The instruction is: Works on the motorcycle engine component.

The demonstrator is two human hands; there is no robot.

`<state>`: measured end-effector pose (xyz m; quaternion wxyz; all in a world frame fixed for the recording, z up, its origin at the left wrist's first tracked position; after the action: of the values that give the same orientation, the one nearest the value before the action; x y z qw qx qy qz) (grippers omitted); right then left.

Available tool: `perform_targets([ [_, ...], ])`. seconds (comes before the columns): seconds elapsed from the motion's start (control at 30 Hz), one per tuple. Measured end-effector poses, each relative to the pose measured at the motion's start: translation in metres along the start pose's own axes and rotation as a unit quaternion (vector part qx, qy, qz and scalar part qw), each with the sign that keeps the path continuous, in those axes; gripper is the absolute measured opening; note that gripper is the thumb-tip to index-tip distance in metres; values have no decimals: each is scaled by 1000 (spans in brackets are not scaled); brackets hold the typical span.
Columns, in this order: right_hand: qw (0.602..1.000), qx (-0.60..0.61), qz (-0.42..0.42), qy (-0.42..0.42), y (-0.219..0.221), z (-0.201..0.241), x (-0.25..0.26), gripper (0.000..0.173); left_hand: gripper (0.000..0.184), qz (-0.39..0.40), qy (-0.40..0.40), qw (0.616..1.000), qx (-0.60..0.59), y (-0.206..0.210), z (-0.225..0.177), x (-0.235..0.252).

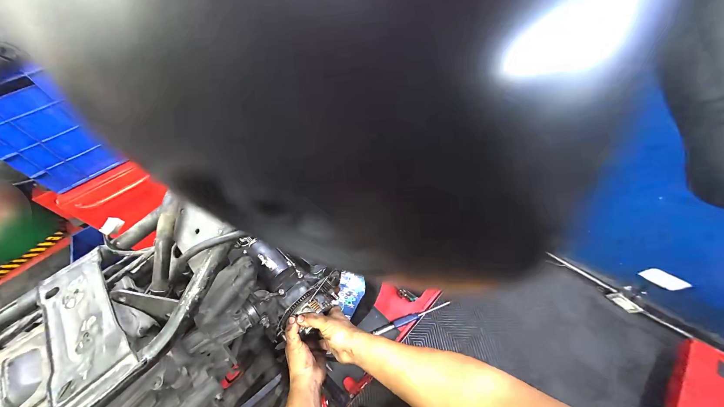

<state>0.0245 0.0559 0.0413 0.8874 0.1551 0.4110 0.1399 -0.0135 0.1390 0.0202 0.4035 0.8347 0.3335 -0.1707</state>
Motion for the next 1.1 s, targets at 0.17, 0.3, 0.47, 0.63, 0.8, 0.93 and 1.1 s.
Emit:
perform_targets([
  [0.17, 1000, 10, -1, -5, 2, 1, 0, 100, 40, 17, -8, 1000, -1, -1, 1, 3],
  [0.3, 1000, 3, -1, -8, 2, -3, 6, 99, 41, 16, -5, 1000, 7, -3, 2, 4],
  [0.47, 1000, -12, -10, -13, 0, -3, 4, 99, 44, 24, -7, 1000, 6, -4, 3, 4],
  [0.63, 999, -30, -12, -21, -2, -2, 4, 105, 48, 37, 1, 999, 23, -4, 2, 4],
  [0.8, 999, -40, 17, -5, 3, 2, 0, 94, 48, 14, -8, 1000, 27, -3, 2, 2],
  [0.93, 999, -35, 6, -6, 2, 1, -2, 99, 50, 16, -17, 999, 29, -4, 3, 4],
  [1.1, 999, -47, 1, -11, 0, 1, -1, 107, 54, 30, -30, 998, 37, -5, 5, 4],
])
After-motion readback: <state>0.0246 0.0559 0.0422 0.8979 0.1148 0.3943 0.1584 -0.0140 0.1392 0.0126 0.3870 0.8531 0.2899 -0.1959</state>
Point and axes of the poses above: each hand's wrist, its own x-axis towards the middle knuckle, its own y-axis out of the palm, z = x × y, the point moved 8 cm from there along x, towards the middle knuckle, and after that the axes turned 1 degree about -y, right-handed, at the moved point
